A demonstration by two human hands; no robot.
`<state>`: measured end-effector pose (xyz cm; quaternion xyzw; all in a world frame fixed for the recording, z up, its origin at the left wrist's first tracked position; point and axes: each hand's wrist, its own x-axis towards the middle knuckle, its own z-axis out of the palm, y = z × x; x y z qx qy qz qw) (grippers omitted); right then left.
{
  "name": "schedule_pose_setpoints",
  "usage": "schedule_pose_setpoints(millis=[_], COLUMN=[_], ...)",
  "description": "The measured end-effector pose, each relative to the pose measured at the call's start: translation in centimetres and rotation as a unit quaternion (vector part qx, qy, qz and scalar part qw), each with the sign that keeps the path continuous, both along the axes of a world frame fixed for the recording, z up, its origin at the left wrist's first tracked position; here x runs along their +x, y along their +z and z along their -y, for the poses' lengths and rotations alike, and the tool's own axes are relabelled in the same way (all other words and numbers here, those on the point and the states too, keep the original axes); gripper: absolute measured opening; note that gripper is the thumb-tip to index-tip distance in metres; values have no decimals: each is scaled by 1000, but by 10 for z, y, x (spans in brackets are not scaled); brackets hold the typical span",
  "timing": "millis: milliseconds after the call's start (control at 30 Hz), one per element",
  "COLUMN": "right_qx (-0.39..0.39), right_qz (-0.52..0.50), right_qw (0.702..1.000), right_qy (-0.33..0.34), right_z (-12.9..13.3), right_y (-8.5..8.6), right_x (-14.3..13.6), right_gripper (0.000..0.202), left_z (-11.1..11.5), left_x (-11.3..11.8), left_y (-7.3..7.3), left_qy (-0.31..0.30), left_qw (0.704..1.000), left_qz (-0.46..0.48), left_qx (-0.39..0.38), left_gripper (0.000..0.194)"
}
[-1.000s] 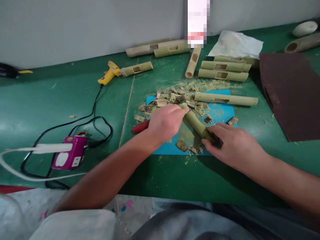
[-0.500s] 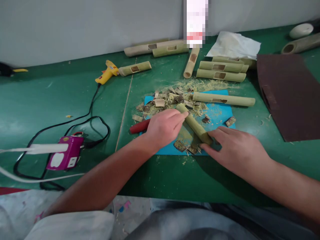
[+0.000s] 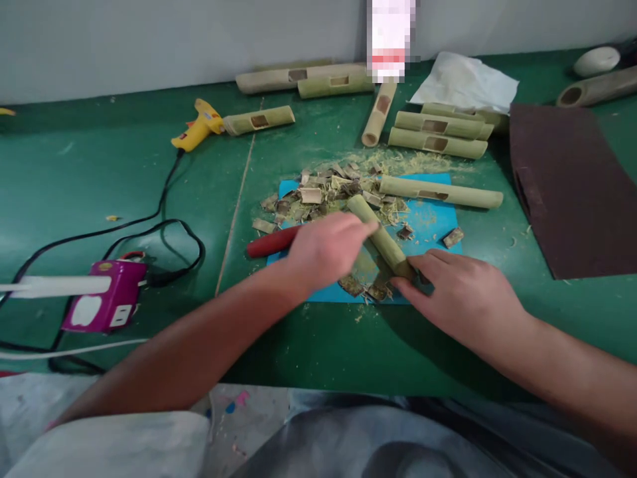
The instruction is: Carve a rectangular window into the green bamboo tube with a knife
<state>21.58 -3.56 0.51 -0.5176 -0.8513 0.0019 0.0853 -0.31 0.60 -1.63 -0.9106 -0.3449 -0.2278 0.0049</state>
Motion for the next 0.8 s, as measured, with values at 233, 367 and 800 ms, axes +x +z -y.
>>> schedule_pose_setpoints(millis=[233, 367, 800], right_qx=[-1, -1, -29], right_qz=[4, 5, 9], right_qw=[1000, 1000, 1000], right_qy=[1, 6, -6], right_z=[1, 0, 0], right_y=[0, -1, 2], right_x=[0, -1, -2], right_gripper=[25, 26, 30], left_z=[4, 3, 2], left_x=[2, 1, 2], left_y=[1, 2, 6], left_qy=[-10, -19, 12], left_qw=[1000, 999, 999], left_qz=[-9, -28, -19], left_qx=[-22, -43, -30], left_gripper=[33, 34, 34])
